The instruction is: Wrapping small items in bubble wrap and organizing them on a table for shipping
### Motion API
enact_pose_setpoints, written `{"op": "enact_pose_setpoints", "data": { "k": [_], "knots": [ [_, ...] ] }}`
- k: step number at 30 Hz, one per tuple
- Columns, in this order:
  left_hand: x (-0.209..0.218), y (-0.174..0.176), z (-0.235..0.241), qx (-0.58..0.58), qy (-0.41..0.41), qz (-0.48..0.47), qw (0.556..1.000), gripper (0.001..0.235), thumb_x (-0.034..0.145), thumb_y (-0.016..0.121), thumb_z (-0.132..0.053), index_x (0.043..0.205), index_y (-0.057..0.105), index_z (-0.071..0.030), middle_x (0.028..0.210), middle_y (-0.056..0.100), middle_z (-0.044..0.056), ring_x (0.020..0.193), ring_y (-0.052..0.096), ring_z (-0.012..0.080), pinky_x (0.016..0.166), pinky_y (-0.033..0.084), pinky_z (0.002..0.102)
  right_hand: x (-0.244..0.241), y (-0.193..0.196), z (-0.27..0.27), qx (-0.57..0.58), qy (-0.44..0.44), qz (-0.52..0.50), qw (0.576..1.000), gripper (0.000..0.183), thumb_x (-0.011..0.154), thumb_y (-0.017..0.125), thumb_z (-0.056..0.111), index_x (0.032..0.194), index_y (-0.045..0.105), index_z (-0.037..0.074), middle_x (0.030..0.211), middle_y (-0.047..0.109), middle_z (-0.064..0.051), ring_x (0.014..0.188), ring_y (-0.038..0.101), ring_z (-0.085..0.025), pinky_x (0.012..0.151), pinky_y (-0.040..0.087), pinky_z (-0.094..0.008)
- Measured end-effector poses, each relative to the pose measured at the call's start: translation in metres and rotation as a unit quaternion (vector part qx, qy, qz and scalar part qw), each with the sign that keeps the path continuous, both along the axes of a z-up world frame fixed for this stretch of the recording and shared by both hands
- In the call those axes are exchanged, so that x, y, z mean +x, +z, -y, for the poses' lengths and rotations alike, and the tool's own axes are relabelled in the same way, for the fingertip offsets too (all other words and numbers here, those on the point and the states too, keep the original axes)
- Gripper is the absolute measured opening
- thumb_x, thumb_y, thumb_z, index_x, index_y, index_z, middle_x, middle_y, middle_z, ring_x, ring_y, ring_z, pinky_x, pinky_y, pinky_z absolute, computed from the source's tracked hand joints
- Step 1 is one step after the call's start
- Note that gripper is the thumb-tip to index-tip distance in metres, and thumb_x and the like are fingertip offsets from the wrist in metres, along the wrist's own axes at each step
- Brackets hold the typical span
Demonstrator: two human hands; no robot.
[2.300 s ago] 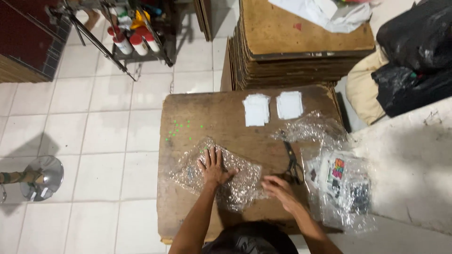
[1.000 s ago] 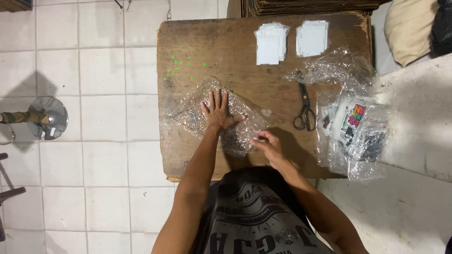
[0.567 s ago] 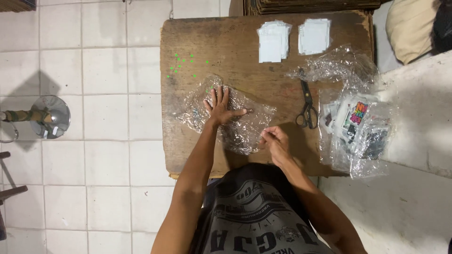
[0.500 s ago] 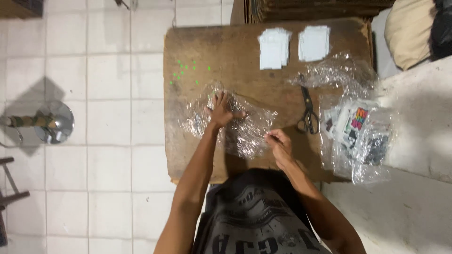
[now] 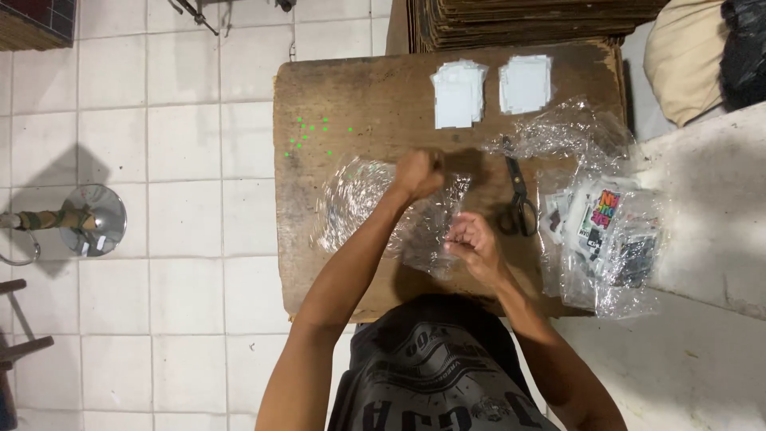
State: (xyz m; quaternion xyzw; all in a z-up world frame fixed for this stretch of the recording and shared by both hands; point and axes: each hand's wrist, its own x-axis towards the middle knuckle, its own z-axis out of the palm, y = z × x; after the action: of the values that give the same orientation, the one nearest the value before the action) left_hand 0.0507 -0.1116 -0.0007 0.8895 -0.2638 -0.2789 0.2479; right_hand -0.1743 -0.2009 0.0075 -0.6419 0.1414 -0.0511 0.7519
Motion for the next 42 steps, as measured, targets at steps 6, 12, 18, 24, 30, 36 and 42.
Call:
{"op": "enact_pose_setpoints", "data": {
  "k": [6,12,18,24,30,36,42],
  "knots": [
    [0.023,0.005,-0.015,-0.122,0.131,0.079,0.981,0.015,0.071,0.06,-0.022,0.073,0.074,-0.016,0.07,0.073,0.01,0.076,0.074,0.0375,0.067,0.057,0.053,-0.007,0.025,0.005,0.054,-0.02,-0.021,0.998,0.067,0.075,0.082,-0.005,0.136,0.055,-0.001,0.085,0.071,-0.015,0.072,0.072,-0.018,0.063,0.062,-0.029],
    [0.019,0.029,-0.021,-0.148,0.169,0.05,0.973,0.016,0.073,0.059,-0.018,0.078,0.072,-0.009,0.072,0.072,0.016,0.074,0.073,0.0415,0.067,0.057,0.05,-0.018,0.039,0.007,-0.035,-0.003,-0.101,0.994,0.053,0.077,0.073,-0.01,0.128,0.06,-0.006,0.083,0.071,-0.016,0.068,0.07,-0.019,0.064,0.059,-0.03],
    [0.004,0.008,-0.016,-0.151,0.234,0.078,0.957,0.02,0.086,0.065,-0.028,0.103,0.071,-0.017,0.103,0.073,0.021,0.096,0.071,0.0504,0.088,0.053,0.064,-0.016,0.033,-0.011,-0.045,-0.023,-0.153,0.987,0.029,0.08,0.077,-0.002,0.109,0.076,0.003,0.086,0.076,-0.012,0.073,0.07,-0.015,0.064,0.058,-0.027],
    [-0.097,0.044,-0.085,-0.26,0.304,0.293,0.869,0.053,0.1,0.06,-0.015,0.149,0.043,-0.006,0.15,0.048,0.019,0.145,0.038,0.0378,0.124,0.023,0.053,-0.009,0.008,-0.013,0.045,-0.125,-0.158,0.979,0.016,0.095,0.07,0.003,0.11,0.07,-0.001,0.091,0.071,-0.015,0.077,0.068,-0.02,0.068,0.062,-0.031],
    [-0.141,-0.054,-0.161,0.113,0.292,0.139,0.939,0.11,0.093,0.046,-0.079,0.163,0.012,-0.002,0.172,0.003,0.023,0.158,-0.001,0.043,0.123,-0.003,0.065,-0.018,-0.014,-0.006,0.062,-0.114,-0.157,0.979,0.024,0.089,0.075,-0.001,0.113,0.071,-0.001,0.088,0.072,-0.013,0.075,0.07,-0.017,0.064,0.062,-0.028],
    [-0.135,-0.023,-0.159,0.166,0.251,0.07,0.951,0.115,0.09,0.034,-0.088,0.164,0.01,-0.004,0.172,0.0,0.022,0.158,-0.005,0.0414,0.125,-0.003,0.063,-0.033,0.0,0.025,0.103,-0.068,-0.221,0.968,0.043,0.075,0.078,-0.009,0.116,0.07,-0.006,0.093,0.075,-0.018,0.073,0.073,-0.022,0.065,0.063,-0.031],
    [-0.134,-0.023,-0.16,0.183,0.231,0.057,0.954,0.123,0.084,0.045,-0.088,0.164,0.005,-0.005,0.172,-0.005,0.021,0.158,-0.008,0.0409,0.125,-0.003,0.063,0.007,-0.008,0.06,0.055,-0.111,-0.271,0.955,0.038,0.09,0.079,0.011,0.125,0.069,0.002,0.106,0.072,-0.023,0.09,0.074,-0.032,0.08,0.062,-0.043]
  ]
}}
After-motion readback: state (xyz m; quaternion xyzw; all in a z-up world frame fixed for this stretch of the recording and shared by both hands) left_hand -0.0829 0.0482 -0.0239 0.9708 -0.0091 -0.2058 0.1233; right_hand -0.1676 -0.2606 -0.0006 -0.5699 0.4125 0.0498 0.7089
